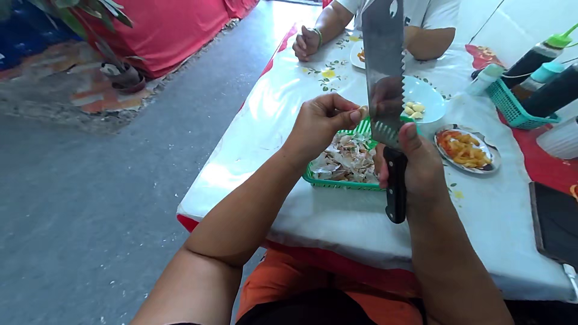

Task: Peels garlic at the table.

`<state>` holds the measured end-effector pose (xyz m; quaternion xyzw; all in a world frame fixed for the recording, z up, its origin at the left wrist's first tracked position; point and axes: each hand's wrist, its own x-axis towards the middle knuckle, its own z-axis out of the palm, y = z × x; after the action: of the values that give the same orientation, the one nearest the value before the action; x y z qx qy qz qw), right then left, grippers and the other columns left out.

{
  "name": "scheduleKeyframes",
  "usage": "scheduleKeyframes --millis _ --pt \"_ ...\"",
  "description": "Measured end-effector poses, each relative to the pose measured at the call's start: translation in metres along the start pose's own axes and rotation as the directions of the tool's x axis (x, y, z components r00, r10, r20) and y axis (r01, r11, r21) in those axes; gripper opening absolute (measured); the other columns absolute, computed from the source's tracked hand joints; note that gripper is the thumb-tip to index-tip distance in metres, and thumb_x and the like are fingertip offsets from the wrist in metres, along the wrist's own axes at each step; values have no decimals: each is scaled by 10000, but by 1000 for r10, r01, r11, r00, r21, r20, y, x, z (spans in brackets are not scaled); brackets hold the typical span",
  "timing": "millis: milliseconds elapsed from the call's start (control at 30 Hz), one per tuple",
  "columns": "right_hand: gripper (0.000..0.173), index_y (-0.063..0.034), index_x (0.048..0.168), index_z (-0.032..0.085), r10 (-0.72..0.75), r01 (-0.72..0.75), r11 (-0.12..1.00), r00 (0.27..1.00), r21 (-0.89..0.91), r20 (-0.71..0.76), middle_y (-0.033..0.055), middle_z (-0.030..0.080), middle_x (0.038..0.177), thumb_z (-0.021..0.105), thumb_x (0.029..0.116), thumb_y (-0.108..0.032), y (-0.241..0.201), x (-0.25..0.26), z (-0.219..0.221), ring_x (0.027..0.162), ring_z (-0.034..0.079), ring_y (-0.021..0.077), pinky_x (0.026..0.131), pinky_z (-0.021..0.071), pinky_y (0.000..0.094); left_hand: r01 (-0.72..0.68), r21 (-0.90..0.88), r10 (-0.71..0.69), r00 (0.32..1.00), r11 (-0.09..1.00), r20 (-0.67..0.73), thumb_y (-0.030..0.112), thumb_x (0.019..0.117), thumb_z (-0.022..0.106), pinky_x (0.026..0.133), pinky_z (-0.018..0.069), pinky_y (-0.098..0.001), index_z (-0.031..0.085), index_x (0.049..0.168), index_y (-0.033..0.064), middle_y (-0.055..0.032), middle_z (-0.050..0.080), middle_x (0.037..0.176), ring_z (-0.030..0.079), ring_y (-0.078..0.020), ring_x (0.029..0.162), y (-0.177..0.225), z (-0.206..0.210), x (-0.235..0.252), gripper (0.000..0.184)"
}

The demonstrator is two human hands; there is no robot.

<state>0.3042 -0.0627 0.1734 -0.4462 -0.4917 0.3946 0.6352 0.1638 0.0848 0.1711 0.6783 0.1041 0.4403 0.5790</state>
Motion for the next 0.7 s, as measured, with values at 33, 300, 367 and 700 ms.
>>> scheduleKeyframes --millis 33,300,367,700 --pt "495 -189 1349 579 12 -12 1000 1000 19 2 -50 547 579 443 1050 -560 0 0 -1 432 552 40 412 521 192 1 -52 -1 1000 999 0 3 942 695 792 610 -277 674 972 53 -3 728 897 704 -91 807 0 0 0 62" --pt "634 -182 1455 474 88 -91 994 994 56 60 -38 564 594 555 987 -602 3 3 -1 436 565 55 417 533 204 95 -206 -108 993 974 -49 7 1007 596 814 596 -253 611 1110 72 14 691 946 687 -80 846 3 -1 4 123" --pt "532 -179 1445 467 81 -87 994 993 64 85 -34 587 633 580 1018 -475 0 3 -1 484 599 57 470 563 204 140 -242 -157 986 960 -53 13 1020 574 807 591 -240 613 1124 76 9 687 953 682 -74 840 5 -2 5 128" --pt "596 -176 1424 462 25 -46 993 982 110 189 25 670 702 593 983 -555 -1 1 -12 419 559 61 386 500 182 151 -185 -156 988 971 -12 -40 936 663 807 592 -251 629 1136 39 -4 692 961 678 -81 838 6 -4 4 218"
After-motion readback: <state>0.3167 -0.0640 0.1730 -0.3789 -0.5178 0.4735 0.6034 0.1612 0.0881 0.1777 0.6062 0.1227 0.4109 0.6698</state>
